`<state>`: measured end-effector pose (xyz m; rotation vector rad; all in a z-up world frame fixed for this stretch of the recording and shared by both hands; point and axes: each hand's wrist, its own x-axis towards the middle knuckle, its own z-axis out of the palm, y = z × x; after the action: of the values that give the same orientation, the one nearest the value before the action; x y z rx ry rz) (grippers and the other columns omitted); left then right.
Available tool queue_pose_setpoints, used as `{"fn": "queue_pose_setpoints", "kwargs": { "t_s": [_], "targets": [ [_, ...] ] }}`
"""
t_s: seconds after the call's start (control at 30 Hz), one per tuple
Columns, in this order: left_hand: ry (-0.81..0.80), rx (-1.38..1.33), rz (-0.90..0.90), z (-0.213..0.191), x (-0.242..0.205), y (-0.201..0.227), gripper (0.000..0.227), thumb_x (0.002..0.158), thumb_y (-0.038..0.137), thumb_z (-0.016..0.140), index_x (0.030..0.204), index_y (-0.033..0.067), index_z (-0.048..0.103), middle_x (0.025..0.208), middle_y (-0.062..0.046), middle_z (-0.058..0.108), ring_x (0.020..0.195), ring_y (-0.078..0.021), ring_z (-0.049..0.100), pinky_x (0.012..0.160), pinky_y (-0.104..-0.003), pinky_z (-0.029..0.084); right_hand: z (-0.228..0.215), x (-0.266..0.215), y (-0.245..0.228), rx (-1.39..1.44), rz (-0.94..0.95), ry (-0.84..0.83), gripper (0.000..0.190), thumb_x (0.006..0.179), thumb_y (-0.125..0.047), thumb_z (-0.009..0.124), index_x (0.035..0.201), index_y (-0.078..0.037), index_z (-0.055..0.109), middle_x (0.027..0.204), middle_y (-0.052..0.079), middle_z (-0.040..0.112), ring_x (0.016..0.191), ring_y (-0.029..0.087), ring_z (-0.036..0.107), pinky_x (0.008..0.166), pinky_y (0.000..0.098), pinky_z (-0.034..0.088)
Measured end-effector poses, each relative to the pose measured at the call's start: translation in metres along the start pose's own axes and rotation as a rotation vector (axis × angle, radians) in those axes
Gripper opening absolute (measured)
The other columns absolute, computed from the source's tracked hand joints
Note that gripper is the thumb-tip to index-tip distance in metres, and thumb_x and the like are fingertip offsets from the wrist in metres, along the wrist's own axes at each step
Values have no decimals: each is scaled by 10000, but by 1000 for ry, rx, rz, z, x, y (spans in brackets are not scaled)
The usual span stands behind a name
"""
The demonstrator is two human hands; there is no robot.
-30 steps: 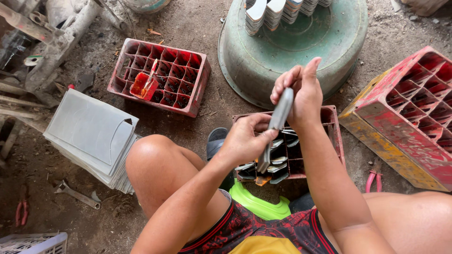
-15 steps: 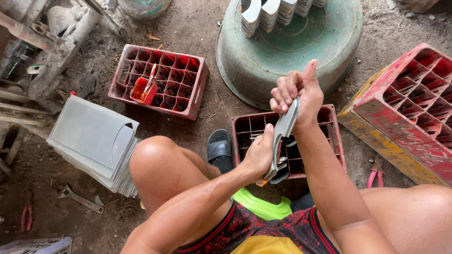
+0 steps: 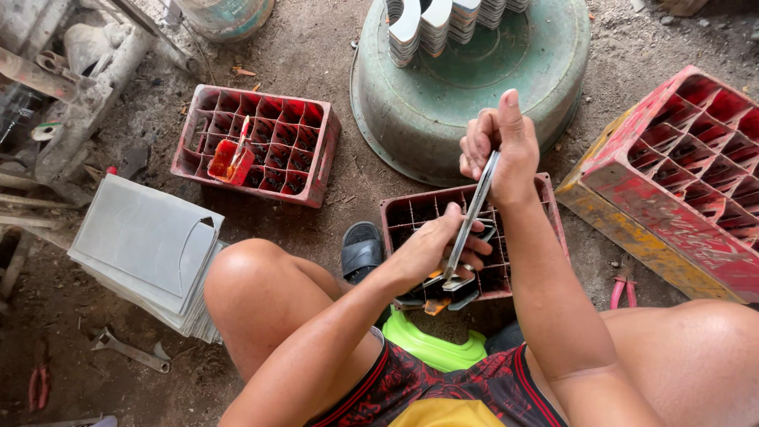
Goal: The person sits on a low stool and repeatedly picks up pairs of curved metal pieces from a red crate, aligns them, and places them onto a stack on an overturned green basin. The person handles the parts by hand and continues stacking them throughout the clip.
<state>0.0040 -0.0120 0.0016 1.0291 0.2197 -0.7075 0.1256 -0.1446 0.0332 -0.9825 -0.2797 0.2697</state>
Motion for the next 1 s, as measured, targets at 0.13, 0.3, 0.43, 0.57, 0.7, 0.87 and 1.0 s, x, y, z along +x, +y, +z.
{"fn": "queue_pose_setpoints", "kwargs": {
  "t_s": [0.13, 0.3, 0.43, 0.57, 0.7, 0.87, 1.0],
  "targets": [
    [-44, 279, 99, -1, -9, 6, 397, 984, 204, 669, 1299, -28, 605, 1072, -143, 725, 910, -177, 716, 797, -332, 619, 8, -3, -6, -123, -78, -38, 686, 1085, -628, 452, 675, -79, 412, 591, 35, 400, 462, 127, 387, 442, 287, 344],
    [5, 66, -107, -10, -7, 6, 366, 914, 59, 710, 1263, -9, 624, 1059, -105, 745, 863, -169, 727, 771, -340, 630, 21, -12, 3, -192, -108, -159, 649, 1099, -564, 492, 694, -62, 423, 614, 26, 411, 496, 109, 402, 474, 268, 357],
    [23, 70, -81, -8, -5, 4, 329, 902, 35, 715, 1212, 6, 609, 1019, -115, 742, 815, -165, 711, 711, -336, 609, 25, -18, 6, -177, -115, -174, 633, 1105, -542, 500, 704, -59, 423, 619, 21, 409, 501, 102, 392, 480, 266, 358],
    [65, 148, -23, -6, -7, 0, 305, 909, 56, 716, 1200, 27, 630, 990, -108, 749, 809, -155, 705, 684, -305, 595, 20, -16, 12, -133, -133, -173, 627, 1111, -541, 493, 709, -64, 426, 614, 31, 409, 495, 110, 383, 480, 275, 353],
    [-117, 258, 66, -12, -12, 1, 263, 1014, 331, 612, 1153, 110, 579, 1013, -66, 743, 831, -143, 712, 661, -267, 541, -1, -5, -2, 186, -25, -215, 711, 1103, -642, 397, 664, -83, 423, 568, 29, 397, 444, 123, 379, 448, 276, 350],
    [3, -311, -3, 4, 5, -17, 585, 1072, 666, 343, 843, 153, 507, 621, 9, 502, 477, -113, 479, 413, -269, 412, -3, -2, 3, 350, 26, -153, 769, 1079, -712, 292, 657, -81, 415, 574, 38, 390, 455, 156, 380, 466, 294, 351],
    [179, -301, -85, -1, 11, -30, 586, 1069, 634, 342, 736, 161, 435, 518, 19, 367, 388, -116, 344, 351, -277, 300, 15, -3, 35, 149, 107, 39, 784, 976, -776, 270, 619, -90, 395, 567, 47, 405, 439, 167, 384, 424, 299, 349]
  ]
}}
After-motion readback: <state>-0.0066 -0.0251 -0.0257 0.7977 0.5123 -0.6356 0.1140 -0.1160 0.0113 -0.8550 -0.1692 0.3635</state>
